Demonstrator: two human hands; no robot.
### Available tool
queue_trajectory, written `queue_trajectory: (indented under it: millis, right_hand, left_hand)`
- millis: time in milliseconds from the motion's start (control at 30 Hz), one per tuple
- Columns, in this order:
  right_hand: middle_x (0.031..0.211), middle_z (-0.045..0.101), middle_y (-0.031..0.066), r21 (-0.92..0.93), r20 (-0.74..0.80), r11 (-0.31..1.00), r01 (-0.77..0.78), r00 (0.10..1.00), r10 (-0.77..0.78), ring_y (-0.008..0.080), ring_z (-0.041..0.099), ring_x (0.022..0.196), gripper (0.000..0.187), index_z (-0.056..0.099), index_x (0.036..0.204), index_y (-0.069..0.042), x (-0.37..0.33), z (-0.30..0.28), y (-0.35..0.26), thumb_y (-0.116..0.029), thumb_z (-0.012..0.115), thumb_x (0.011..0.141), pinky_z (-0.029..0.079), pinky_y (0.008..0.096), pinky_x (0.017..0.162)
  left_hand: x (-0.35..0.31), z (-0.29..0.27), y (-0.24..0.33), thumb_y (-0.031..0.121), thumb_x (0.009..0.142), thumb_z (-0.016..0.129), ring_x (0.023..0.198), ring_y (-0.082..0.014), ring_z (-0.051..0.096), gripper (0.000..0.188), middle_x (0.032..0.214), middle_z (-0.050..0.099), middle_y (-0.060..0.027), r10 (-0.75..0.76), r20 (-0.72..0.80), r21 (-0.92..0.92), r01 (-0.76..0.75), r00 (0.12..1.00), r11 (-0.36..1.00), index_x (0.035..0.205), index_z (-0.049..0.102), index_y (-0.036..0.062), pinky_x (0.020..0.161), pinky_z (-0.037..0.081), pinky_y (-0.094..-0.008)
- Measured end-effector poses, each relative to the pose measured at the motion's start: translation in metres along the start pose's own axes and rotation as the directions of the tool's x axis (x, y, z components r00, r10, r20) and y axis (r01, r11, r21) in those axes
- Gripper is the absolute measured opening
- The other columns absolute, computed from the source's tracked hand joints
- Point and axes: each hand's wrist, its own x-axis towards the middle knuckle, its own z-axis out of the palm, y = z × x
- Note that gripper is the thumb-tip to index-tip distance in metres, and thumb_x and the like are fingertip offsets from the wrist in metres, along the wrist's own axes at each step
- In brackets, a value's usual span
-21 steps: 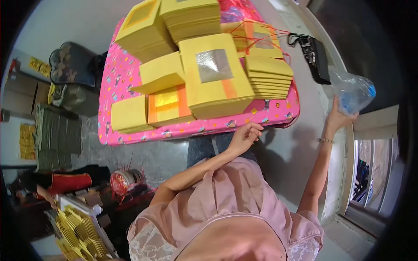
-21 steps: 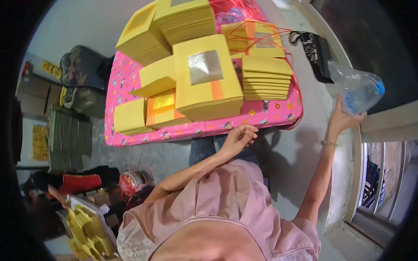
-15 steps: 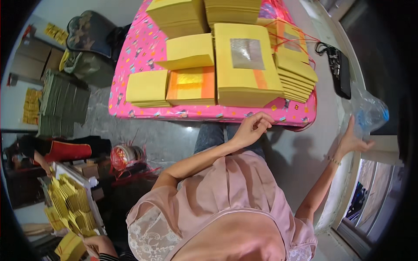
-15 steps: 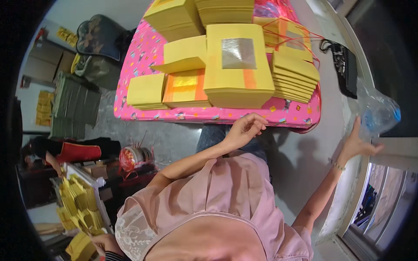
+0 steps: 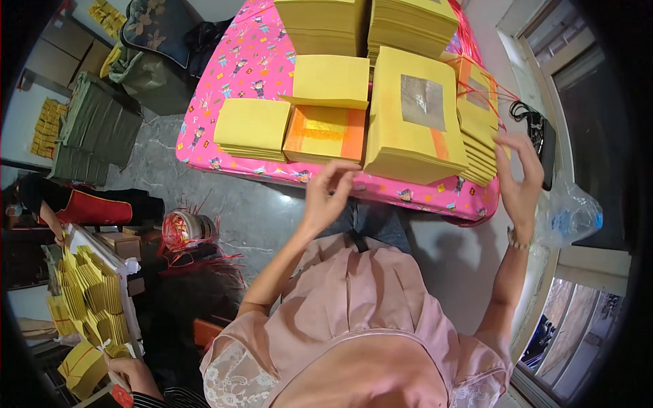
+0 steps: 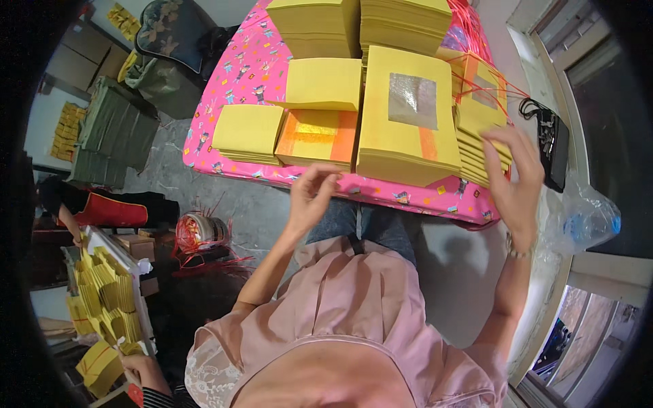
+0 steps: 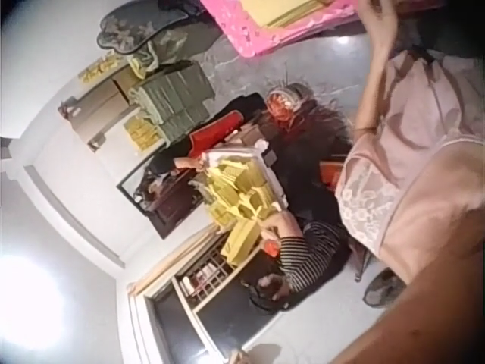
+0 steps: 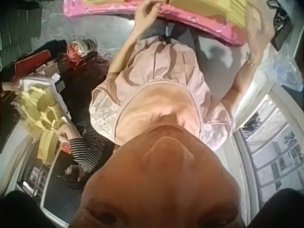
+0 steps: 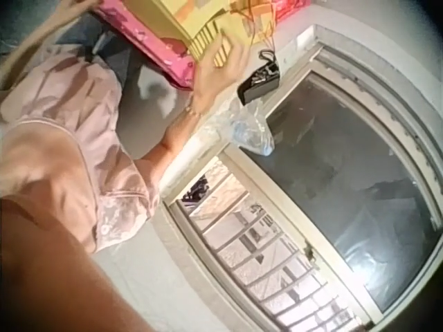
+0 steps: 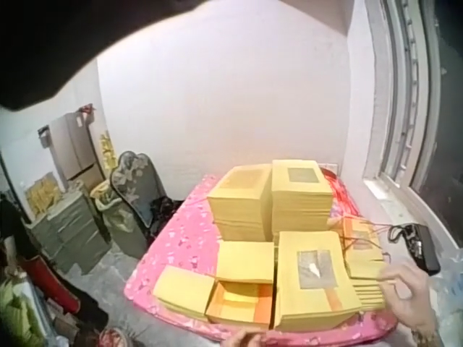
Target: Sorting and bundling stacks of yellow joss paper.
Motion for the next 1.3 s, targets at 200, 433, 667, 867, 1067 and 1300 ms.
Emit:
queue_trajectory:
  millis: [200,433,667,867,1067,1300]
  right_hand:
    - [0.112,0.057,0.0128,0.198,0.275,0.896,0.397,0.855,-0.440,0.0300,0.056,0.106,0.053,0.054,0.119,-0.003,0.109,0.078,-0.043,-0.025,0.076,0.076,0.043,0.0406,0.091]
    - [0.107,0.060,0.0142,0.115,0.550,0.882,0.457,0.710,-0.440,0.0332,0.058,0.100,0.053,0.052,0.113,-0.005,0.141,0.180,-0.062,-0.026,0.077,0.071,0.046,0.0447,0.082]
    - [0.086,0.063,0.0143,-0.045,0.573,0.934,0.354,0.776,-0.266,0.0338,0.062,0.080,0.028,0.051,0.102,-0.003,0.186,0.226,-0.018,-0.014,0.065,0.080,0.048,0.0434,0.069]
    - [0.082,0.056,0.0130,-0.080,0.228,0.766,0.637,0.760,-0.608,0.0317,0.061,0.079,0.017,0.052,0.095,-0.003,0.179,0.238,-0.026,-0.009,0.059,0.080,0.050,0.0404,0.067]
    - [0.082,0.056,0.0120,-0.019,0.553,0.646,0.763,0.546,-0.629,0.0328,0.063,0.075,0.023,0.054,0.089,-0.004,0.168,0.271,-0.006,-0.008,0.067,0.071,0.052,0.0401,0.067]
    - [0.094,0.058,0.0163,0.000,0.813,0.869,0.495,0.505,-0.288,0.0375,0.062,0.086,0.041,0.051,0.096,-0.001,0.189,0.282,0.014,-0.025,0.077,0.076,0.051,0.0456,0.074]
  left_hand:
    - [0.037,-0.039,-0.004,0.007,0.097,0.055,0.084,-0.0115,0.063,0.026,0.098,0.065,-0.0074,-0.120,-0.129,-0.255,0.085,0.984,0.963,0.121,0.056,-0.0008,0.075,0.052,-0.0244]
    - [0.067,-0.044,-0.018,0.010,0.095,0.057,0.106,-0.0269,0.063,0.052,0.124,0.055,-0.0194,-0.347,-0.078,-0.626,0.225,0.934,0.746,0.140,0.033,-0.0042,0.091,0.054,-0.0345]
    - [0.091,-0.040,-0.011,0.009,0.093,0.060,0.116,-0.0316,0.057,0.060,0.129,0.051,-0.0242,-0.428,-0.026,-0.768,0.256,0.903,0.587,0.141,0.027,-0.0058,0.098,0.051,-0.0372]
    - [0.109,-0.041,-0.013,0.008,0.090,0.064,0.119,-0.0329,0.054,0.066,0.125,0.049,-0.0214,-0.460,0.001,-0.818,0.265,0.888,0.510,0.142,0.025,-0.0044,0.103,0.048,-0.0396]
    - [0.118,-0.035,-0.012,0.007,0.090,0.062,0.116,-0.0323,0.056,0.061,0.117,0.051,-0.0183,-0.440,0.019,-0.822,0.265,0.898,0.504,0.140,0.027,-0.0011,0.102,0.048,-0.0386]
    - [0.124,-0.034,-0.004,0.013,0.093,0.059,0.115,-0.0292,0.055,0.050,0.117,0.052,-0.0164,-0.535,-0.026,-0.758,0.332,0.845,0.562,0.134,0.033,-0.0016,0.101,0.047,-0.0406]
